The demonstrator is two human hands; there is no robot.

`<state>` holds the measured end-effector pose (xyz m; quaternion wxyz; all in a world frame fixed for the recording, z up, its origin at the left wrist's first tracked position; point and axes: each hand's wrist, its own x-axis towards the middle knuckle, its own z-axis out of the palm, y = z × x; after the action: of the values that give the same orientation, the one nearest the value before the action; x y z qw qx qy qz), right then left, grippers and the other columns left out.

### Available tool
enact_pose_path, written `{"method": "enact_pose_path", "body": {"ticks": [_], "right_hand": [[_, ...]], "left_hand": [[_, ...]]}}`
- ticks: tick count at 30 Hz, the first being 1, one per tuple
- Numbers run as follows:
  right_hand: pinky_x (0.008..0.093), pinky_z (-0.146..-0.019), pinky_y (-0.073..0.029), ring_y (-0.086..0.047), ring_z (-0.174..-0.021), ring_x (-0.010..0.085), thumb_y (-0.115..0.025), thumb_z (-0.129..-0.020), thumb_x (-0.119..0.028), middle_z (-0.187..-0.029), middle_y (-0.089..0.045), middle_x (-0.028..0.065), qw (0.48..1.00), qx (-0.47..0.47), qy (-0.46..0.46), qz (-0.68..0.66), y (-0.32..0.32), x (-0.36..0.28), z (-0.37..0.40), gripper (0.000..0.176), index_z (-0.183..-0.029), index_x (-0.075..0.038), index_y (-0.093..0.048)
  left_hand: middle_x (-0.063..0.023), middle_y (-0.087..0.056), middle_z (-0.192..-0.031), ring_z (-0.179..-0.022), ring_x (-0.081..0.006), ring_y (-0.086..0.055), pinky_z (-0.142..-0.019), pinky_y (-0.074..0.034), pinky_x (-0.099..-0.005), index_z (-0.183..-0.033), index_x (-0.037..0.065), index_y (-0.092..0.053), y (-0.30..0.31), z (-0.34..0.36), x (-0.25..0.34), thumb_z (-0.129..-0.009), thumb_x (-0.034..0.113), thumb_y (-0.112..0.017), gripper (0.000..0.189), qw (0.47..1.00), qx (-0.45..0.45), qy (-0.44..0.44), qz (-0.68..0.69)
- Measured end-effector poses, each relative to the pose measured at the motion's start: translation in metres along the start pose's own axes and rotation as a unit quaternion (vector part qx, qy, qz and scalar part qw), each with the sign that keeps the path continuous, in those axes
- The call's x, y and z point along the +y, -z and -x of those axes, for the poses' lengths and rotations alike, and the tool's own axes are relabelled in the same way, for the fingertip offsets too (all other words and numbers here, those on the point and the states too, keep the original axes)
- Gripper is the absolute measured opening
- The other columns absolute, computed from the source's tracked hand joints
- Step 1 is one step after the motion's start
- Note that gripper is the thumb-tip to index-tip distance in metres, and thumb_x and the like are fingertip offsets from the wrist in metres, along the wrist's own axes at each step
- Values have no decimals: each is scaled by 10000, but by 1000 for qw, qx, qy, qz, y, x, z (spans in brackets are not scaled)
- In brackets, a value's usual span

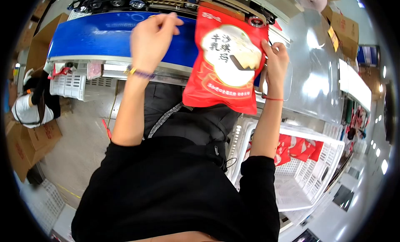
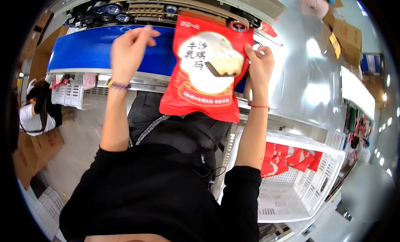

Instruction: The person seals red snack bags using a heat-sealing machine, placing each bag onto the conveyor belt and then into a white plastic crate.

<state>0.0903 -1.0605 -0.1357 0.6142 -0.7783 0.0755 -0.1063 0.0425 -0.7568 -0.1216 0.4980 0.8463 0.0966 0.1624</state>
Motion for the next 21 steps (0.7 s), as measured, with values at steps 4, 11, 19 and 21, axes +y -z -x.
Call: {"method": "enact_pose_path", "body": {"ticks": [4, 11, 19, 21], "right_hand": [[290, -634, -564, -666, -855, 205, -622, -915, -154, -1011, -661, 166, 980, -144, -89, -105, -1, -13, 18, 172, -972, -18, -535], [338, -841, -545, -682, -933, 239, -520, -977, -243, -966, -690, 151, 931, -316, -182, -32, 199, 7, 171, 316, -1099, 36, -603], [235, -602, -454, -613, -700, 117, -724, -812, -108, -811, -643, 22, 878, 356, -296, 124, 418, 259, 363, 231, -1004, -32, -619], [241, -583, -449, -597, -687, 101, -788, -749, -88, -797, -637, 5, 869, 369, -324, 68, 424, 323, 384, 269, -950, -61, -611]], "left_hand": [[15, -620, -689, -615, -30, -474, -556, -356, -204, -898, 18, -726, 26, 36, 38, -937, 155, -607, 185, 982, 44, -113, 143], [-65, -619, -702, -621, -88, -521, -566, -376, -219, -797, -55, -673, -9, 84, 92, -900, -3, -540, 175, 915, -277, -209, 207], [-39, -593, -669, -582, -71, -518, -520, -352, -212, -803, -32, -694, -68, 113, 122, -888, 19, -579, 152, 873, -390, -205, 208], [-27, -583, -653, -568, -64, -513, -507, -345, -208, -804, -21, -698, -72, 118, 125, -891, 36, -588, 151, 871, -422, -185, 173]]}}
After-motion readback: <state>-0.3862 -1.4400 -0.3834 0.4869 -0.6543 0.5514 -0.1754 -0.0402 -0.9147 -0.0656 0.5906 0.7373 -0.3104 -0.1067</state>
